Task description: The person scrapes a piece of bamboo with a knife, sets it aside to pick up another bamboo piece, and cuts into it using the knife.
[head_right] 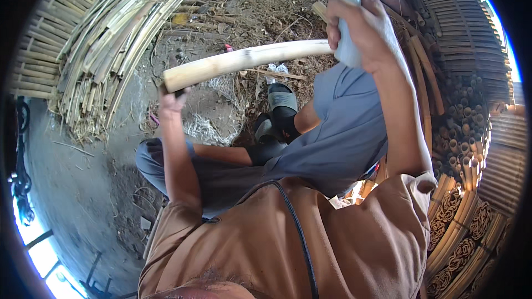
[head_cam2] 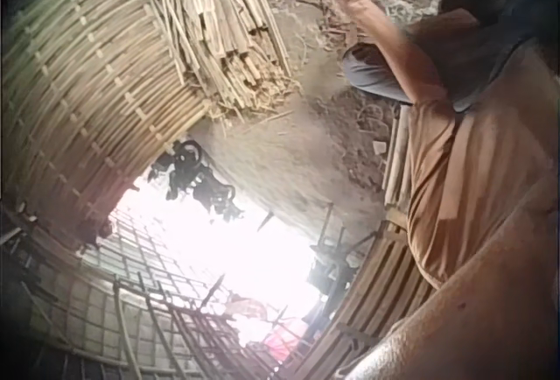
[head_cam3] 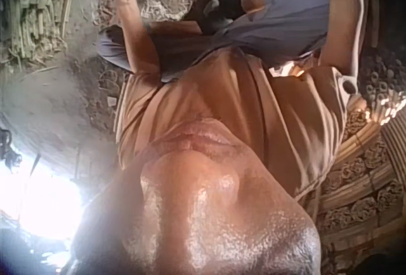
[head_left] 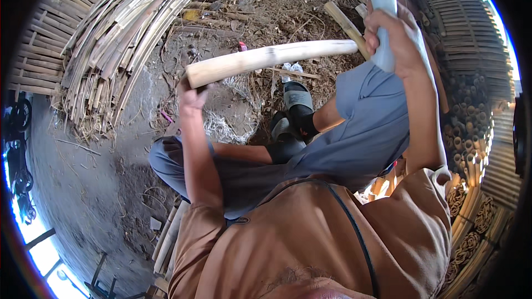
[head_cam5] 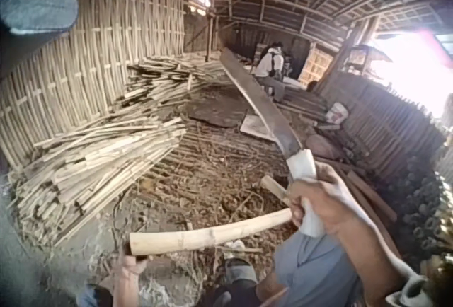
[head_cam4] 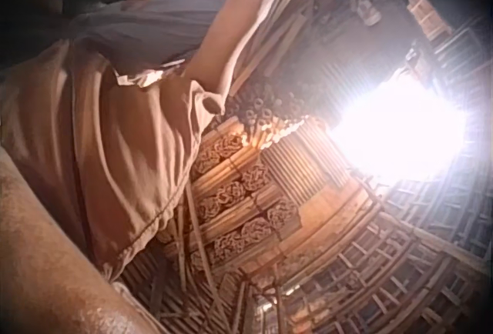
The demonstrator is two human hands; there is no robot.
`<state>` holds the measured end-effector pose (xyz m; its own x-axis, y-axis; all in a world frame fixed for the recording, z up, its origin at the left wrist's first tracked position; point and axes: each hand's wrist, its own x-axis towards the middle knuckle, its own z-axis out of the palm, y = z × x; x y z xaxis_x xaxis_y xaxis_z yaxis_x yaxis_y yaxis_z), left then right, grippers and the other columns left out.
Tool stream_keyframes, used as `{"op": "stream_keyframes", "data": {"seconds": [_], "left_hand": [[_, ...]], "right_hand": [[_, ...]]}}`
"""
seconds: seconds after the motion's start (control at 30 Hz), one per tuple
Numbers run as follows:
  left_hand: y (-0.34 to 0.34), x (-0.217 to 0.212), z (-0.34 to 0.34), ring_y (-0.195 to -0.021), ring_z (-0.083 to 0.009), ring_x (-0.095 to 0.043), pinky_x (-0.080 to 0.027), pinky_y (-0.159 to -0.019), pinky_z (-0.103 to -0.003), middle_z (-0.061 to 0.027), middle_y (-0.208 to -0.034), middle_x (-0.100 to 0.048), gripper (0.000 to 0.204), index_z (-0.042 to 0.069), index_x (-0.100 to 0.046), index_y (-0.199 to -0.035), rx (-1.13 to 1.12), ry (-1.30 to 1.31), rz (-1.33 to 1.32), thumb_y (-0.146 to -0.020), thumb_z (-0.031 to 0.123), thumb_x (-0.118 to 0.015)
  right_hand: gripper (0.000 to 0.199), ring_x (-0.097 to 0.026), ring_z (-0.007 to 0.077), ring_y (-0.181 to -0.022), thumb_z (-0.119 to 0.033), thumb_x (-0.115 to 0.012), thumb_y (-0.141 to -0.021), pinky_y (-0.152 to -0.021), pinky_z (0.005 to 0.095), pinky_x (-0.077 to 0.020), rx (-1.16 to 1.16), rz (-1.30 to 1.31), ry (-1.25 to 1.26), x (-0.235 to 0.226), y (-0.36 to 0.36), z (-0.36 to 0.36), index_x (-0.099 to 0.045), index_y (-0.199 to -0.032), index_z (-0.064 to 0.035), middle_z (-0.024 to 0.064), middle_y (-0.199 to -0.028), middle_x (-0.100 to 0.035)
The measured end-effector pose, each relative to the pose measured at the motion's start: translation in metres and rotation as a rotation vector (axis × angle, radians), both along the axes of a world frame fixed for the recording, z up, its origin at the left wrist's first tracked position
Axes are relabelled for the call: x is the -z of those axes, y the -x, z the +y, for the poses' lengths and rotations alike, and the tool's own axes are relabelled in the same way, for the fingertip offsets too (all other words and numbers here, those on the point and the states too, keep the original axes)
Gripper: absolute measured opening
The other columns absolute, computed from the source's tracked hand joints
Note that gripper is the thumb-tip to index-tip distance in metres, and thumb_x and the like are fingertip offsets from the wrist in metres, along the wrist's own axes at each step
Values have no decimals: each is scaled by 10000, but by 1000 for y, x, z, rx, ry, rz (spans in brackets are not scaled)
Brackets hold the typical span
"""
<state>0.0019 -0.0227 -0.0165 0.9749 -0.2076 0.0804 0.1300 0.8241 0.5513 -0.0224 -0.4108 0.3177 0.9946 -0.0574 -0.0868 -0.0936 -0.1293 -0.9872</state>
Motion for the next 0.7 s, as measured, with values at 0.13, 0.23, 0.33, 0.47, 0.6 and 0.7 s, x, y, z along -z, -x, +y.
{"op": "stream_keyframes", "data": {"seconds": [0.13,0.23,0.33,0.47,0.6,0.7], "left_hand": [[-44,-64,-151,-912,-264,-706,-629,-736,-341,-183,-1123,-673,367,-52,-592,-1217,74,-90,-661,-869,19,-683],[-60,-105,-220,-1083,-268,-664,-581,-883,-397,-173,-1155,-679,375,-38,-549,-1287,99,-865,-739,-929,68,-586],[-75,-117,-272,-985,-296,-688,-589,-812,-374,-215,-1077,-685,367,-17,-556,-1216,593,180,156,-932,209,-609],[-75,-40,-250,-820,-257,-696,-593,-716,-350,-194,-1008,-692,208,-17,-591,-1079,282,-176,288,-963,153,-565],[4,-54,-131,-1011,-251,-647,-530,-881,-388,-181,-1154,-651,333,-18,-505,-1268,171,-209,323,-974,138,-519],[98,-80,-33,-1023,-246,-629,-513,-905,-380,-141,-1142,-648,293,-9,-578,-1207,86,-355,152,-954,139,-574]], "right_hand": [[158,-466,94,-514,-119,-586,-835,-486,275,-404,65,-55,-24,-19,5,16,-534,-961,-38,14,-685,-479],[127,-522,138,-468,-66,-602,-824,-452,297,-436,-59,-51,-198,-28,21,39,-572,-912,21,43,-610,-526],[121,-523,131,-466,-58,-603,-825,-448,287,-433,-137,-88,-121,-29,29,56,-565,-888,39,51,-586,-526],[110,-513,128,-465,-29,-593,-815,-441,276,-426,-292,-46,-219,-32,38,73,-555,-868,59,61,-600,-526],[233,-464,144,-440,-22,-587,-801,-420,292,-421,-212,74,-304,-31,43,76,-479,-994,49,91,-706,-505],[206,-408,82,-513,-46,-532,-920,-482,238,-383,-525,103,-482,-17,22,57,-399,-1072,-6,46,-812,-431]]}}
